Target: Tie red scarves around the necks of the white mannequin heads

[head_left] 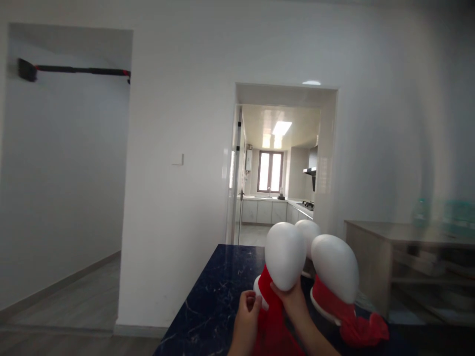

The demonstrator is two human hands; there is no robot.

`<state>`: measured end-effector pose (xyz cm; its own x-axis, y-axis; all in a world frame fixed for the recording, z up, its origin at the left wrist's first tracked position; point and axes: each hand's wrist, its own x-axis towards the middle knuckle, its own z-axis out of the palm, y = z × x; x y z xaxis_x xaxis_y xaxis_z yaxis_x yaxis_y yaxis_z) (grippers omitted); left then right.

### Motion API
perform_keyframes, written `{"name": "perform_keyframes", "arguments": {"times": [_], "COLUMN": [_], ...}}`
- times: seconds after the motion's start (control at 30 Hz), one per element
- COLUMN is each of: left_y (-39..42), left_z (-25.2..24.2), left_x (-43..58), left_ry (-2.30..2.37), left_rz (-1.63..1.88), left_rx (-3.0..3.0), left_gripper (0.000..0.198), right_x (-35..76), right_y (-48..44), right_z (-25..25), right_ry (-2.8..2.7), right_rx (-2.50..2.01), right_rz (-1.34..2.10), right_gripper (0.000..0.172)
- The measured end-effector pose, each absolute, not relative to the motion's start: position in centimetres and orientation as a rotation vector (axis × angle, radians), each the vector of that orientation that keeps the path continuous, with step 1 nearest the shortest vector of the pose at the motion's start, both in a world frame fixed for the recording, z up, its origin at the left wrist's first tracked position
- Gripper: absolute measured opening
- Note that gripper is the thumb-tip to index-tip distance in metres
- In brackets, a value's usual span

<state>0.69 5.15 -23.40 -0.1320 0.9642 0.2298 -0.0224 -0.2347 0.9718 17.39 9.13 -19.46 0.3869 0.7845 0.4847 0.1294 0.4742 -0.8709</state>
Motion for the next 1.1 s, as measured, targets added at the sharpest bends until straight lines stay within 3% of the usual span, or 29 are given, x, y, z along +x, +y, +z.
{"name": "perform_keyframes", "arguments": {"times": [0.13,0.3,0.57,0.77,0.87,1.1], "left_y": [4.9,4.7,4.6,3.0,3.0,4.0], "left_z": [-23.5,-23.2,-22.4,-21.7,-22.3,-23.4], "left_x": [0.6,-0.4,0.0,1.4,1.7,1.4], "left_ry": [1.323,1.509,1.4,1.296,1.303,1.207], "left_rz": [1.384,1.397,1.326,1.344,1.384,1.305], "left_rx": [1.387,1.435,1.501,1.745,1.861,2.006], "left_gripper": [0.088,0.093,0.045,0.031,0.037,0.054], "right_x": [18.0,18.6,18.6,17.6,17.3,16.9], "right_y": [6.9,6.5,6.8,6.0,5.7,6.1], "right_z": [-22.4,-23.3,-23.6,-23.2,-22.9,-22.5], "right_ry": [-1.161,-1.276,-1.304,-1.23,-1.187,-0.94], "right_rx": [-1.011,-0.894,-1.036,-1.194,-1.263,-1.304], "right_rz": [0.755,0.895,0.623,0.591,0.632,0.791], "right_gripper": [0.087,0.06,0.055,0.02,0.021,0.042]}}
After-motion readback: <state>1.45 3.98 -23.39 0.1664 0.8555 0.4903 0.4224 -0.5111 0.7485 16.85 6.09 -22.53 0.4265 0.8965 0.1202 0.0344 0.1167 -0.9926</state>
